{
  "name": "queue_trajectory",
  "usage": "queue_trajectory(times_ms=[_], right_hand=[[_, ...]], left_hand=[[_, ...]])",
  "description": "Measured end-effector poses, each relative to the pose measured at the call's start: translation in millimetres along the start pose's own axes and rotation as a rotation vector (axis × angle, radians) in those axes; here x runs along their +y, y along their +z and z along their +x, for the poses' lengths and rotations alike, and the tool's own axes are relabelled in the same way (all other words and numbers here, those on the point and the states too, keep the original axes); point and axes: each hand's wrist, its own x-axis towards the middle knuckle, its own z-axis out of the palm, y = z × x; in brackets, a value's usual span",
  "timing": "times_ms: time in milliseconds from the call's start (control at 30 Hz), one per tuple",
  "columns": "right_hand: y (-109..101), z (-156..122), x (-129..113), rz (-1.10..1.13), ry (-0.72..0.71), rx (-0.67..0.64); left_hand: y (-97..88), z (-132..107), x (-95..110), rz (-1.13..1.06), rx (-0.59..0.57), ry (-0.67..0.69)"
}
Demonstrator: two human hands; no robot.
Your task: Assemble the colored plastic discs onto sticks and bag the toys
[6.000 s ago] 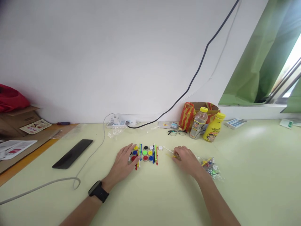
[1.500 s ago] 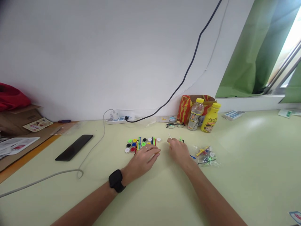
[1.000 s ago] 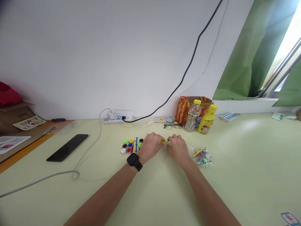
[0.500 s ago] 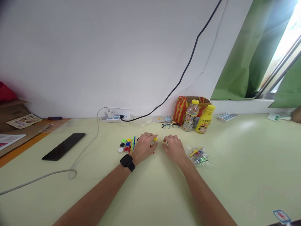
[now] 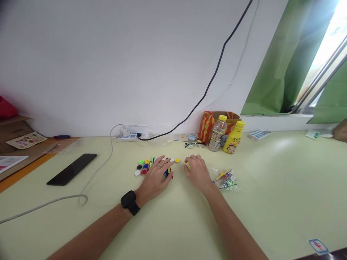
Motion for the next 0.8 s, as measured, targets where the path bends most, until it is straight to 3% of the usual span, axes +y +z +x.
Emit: queue_trajectory(times_ms=[167, 467, 800], right_hand=[[2.8, -3.1, -8.8, 0.092, -0.103, -0.002], [14.2, -7.8, -27.7, 0.054, -0.195, -0.101], [24.9, -5.5, -22.2, 0.105, -0.231, -0.112]], left_hand=[[-4.4, 0.6, 4.3, 0.014, -0.106, 0.063], [-5.8, 2.3, 6.7, -0.006, -0.111, 0.075], [1.6, 1.4, -0.3, -0.018, -0.091, 0.057]])
